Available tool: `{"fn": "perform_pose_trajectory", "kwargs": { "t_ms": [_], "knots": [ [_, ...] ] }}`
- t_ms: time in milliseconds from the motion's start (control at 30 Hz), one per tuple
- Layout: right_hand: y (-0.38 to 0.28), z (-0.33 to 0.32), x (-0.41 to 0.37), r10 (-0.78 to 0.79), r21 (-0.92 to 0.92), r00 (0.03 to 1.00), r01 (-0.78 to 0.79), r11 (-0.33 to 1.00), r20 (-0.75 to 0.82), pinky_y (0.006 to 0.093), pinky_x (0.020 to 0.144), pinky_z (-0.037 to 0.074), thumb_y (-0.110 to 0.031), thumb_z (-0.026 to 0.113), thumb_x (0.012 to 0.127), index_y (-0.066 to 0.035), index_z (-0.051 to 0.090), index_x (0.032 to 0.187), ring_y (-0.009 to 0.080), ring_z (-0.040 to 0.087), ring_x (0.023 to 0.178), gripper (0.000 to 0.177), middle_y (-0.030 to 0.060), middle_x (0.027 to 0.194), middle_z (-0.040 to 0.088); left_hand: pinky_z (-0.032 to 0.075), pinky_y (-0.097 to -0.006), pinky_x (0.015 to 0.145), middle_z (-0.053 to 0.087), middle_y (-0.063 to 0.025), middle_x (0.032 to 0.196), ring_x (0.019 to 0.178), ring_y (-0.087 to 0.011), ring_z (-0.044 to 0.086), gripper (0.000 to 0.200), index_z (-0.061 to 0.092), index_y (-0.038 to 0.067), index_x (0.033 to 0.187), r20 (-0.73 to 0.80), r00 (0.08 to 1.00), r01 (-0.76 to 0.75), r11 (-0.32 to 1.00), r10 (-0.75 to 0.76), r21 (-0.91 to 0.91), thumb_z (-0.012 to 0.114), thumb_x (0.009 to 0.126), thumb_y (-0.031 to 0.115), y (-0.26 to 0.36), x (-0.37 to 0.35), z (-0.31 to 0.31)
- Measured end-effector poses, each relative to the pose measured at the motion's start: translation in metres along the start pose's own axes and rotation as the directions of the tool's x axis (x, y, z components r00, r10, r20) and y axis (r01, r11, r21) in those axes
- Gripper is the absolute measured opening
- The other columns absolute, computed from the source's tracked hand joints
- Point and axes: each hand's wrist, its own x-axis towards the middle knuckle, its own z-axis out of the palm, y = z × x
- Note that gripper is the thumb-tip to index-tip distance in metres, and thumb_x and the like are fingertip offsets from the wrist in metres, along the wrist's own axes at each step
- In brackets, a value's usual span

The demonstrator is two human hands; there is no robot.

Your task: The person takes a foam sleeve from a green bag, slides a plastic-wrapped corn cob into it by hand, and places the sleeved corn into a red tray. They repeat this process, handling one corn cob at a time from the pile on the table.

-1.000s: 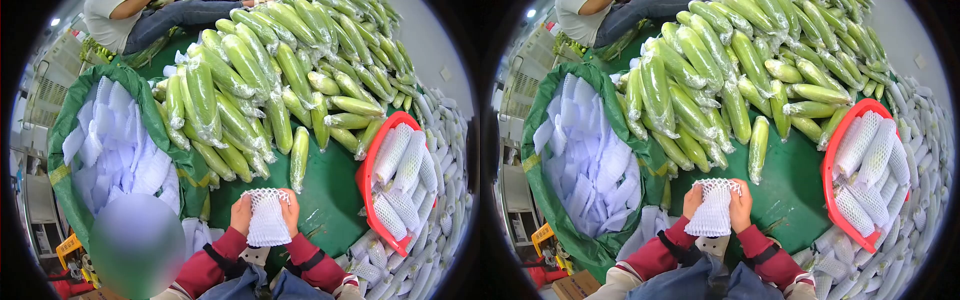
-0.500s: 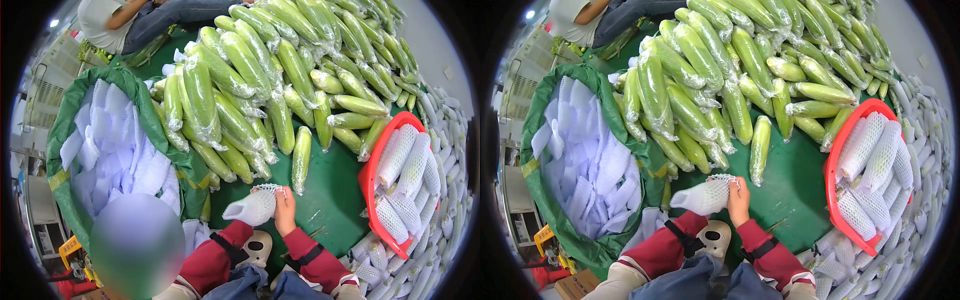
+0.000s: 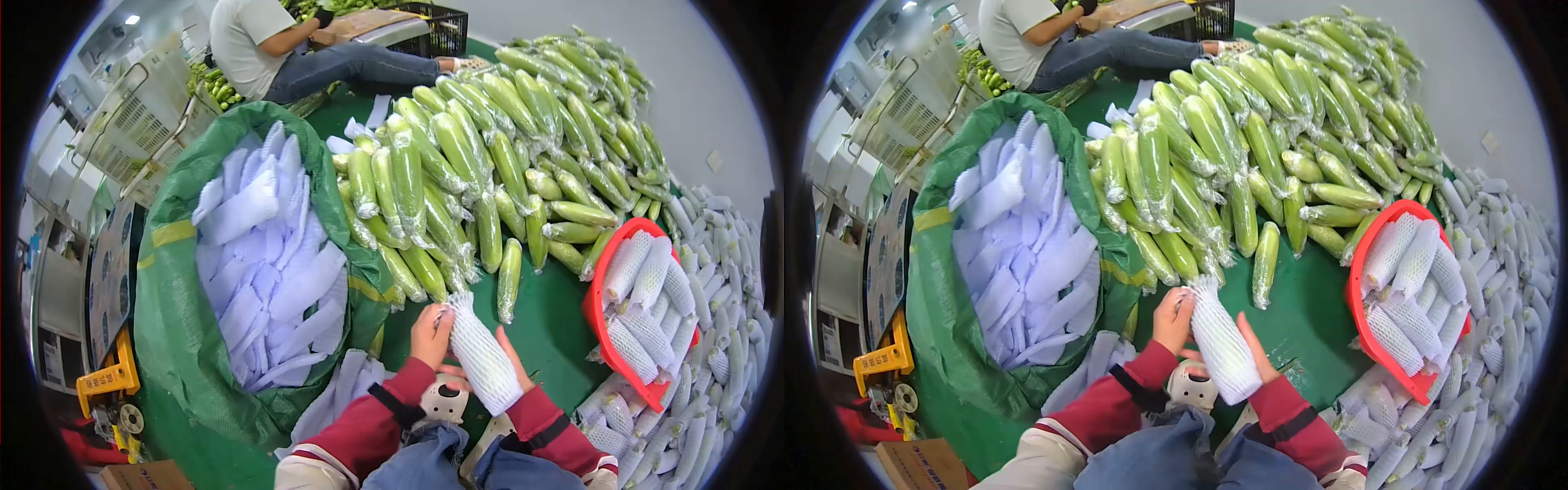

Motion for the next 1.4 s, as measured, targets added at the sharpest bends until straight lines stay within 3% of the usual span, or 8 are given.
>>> {"fn": "perform_pose_trajectory", "kwargs": {
  "t_ms": [433, 600, 767, 1000, 1067, 1167, 1267, 1400],
  "knots": [
    [-0.059, 0.012, -0.036, -0.473, -0.134, 0.874, 0.485, 0.864, 0.113, 0.0467, 0.088, 0.049, -0.016, 0.044, 0.083, -0.020, 0.013, 0.148, 0.0423, 0.056, 0.106, 0.072, 0.0189, 0.138, 0.039, 0.043, -0.0450, 0.087, 0.056, -0.0233, 0.106, 0.098, -0.0414, 0.053, 0.080, 0.028, 0.014, 0.143, 0.086, 0.984, -0.157, 0.520, 0.158, 0.839, 0.061, 0.071, -0.001, -0.070, 0.135, -0.241],
    [-0.130, -0.012, -0.161, -0.929, -0.651, 0.324, 0.670, 0.358, -0.177, 0.0429, 0.091, 0.047, -0.001, 0.052, 0.076, -0.012, 0.019, 0.147, 0.0288, 0.051, 0.115, 0.079, 0.0174, 0.134, 0.042, 0.044, -0.0435, 0.083, 0.055, -0.0229, 0.104, 0.094, -0.0402, 0.055, 0.078, 0.033, 0.015, 0.142, 0.256, 0.964, -0.251, 0.536, 0.067, 0.806, 0.054, 0.069, -0.007, 0.009, 0.126, -0.211],
    [-0.238, -0.075, -0.250, -0.999, -0.964, -0.028, 0.263, 0.036, -0.045, 0.0377, 0.097, 0.041, -0.012, 0.057, 0.082, -0.009, 0.023, 0.145, 0.0280, 0.051, 0.114, 0.071, 0.0171, 0.132, 0.045, 0.041, -0.0344, 0.094, 0.052, -0.0176, 0.117, 0.106, -0.0317, 0.054, 0.075, 0.034, 0.008, 0.140, 0.234, 0.915, -0.400, 0.678, 0.328, 0.617, 0.050, 0.070, -0.010, 0.095, 0.101, -0.146],
    [-0.234, -0.068, -0.190, -0.760, -0.431, 0.231, -0.708, -0.559, 0.607, 0.0449, 0.089, 0.044, -0.021, 0.058, 0.087, -0.001, 0.032, 0.138, 0.0362, 0.055, 0.104, 0.060, 0.0234, 0.123, 0.050, 0.045, -0.0276, 0.079, 0.048, -0.0040, 0.097, 0.090, -0.0132, 0.050, 0.040, 0.046, 0.004, 0.108, 0.271, 0.960, -0.042, 0.995, 0.066, -0.092, 0.062, 0.073, -0.003, 0.079, 0.078, -0.034],
    [-0.168, -0.016, -0.131, -0.808, -0.909, 0.585, 0.295, 0.293, -0.071, 0.0354, 0.083, 0.047, -0.020, 0.056, 0.090, -0.005, 0.042, 0.133, 0.0228, 0.057, 0.102, 0.047, 0.0147, 0.120, 0.053, 0.046, -0.0270, 0.076, 0.053, -0.0013, 0.092, 0.085, -0.0108, 0.052, 0.031, 0.050, 0.004, 0.104, 0.549, 0.826, 0.268, 0.945, -0.127, -0.185, 0.066, 0.078, 0.006, 0.097, 0.051, 0.009],
    [-0.097, -0.023, -0.065, -0.258, -0.638, 0.943, 0.067, 0.767, -0.211, 0.0237, 0.060, 0.051, -0.022, 0.050, 0.095, -0.012, 0.030, 0.140, 0.0121, 0.061, 0.070, 0.050, 0.0073, 0.096, 0.060, 0.047, -0.0289, 0.071, 0.056, -0.0031, 0.086, 0.079, -0.0136, 0.055, 0.020, 0.057, 0.004, 0.097, 0.805, 0.558, 0.544, 0.821, -0.200, -0.173, 0.066, 0.082, 0.014, 0.057, 0.021, 0.059],
    [-0.063, -0.072, -0.027, -0.116, -0.403, 0.943, -0.021, 0.915, -0.312, 0.0184, 0.047, 0.043, -0.030, 0.054, 0.094, -0.014, 0.039, 0.131, 0.0060, 0.056, 0.060, 0.043, -0.0026, 0.075, 0.056, 0.046, -0.0277, 0.069, 0.056, -0.0065, 0.079, 0.073, -0.0188, 0.056, 0.017, 0.060, 0.002, 0.089, 0.577, 0.765, -0.441, 0.885, 0.286, 0.147, 0.066, 0.081, 0.016, 0.018, 0.018, 0.060],
    [-0.028, -0.084, -0.015, -0.014, -0.128, 0.926, -0.037, 0.991, -0.376, 0.0238, 0.060, 0.050, -0.026, 0.052, 0.095, -0.009, 0.050, 0.112, 0.0101, 0.060, 0.070, 0.024, 0.0011, 0.084, 0.062, 0.046, -0.0309, 0.058, 0.055, -0.0068, 0.073, 0.062, -0.0219, 0.056, 0.017, 0.056, 0.002, 0.081, 0.578, 0.816, -0.100, 0.978, -0.023, 0.181, 0.064, 0.084, 0.016, 0.008, 0.020, 0.058]
  ]
}}
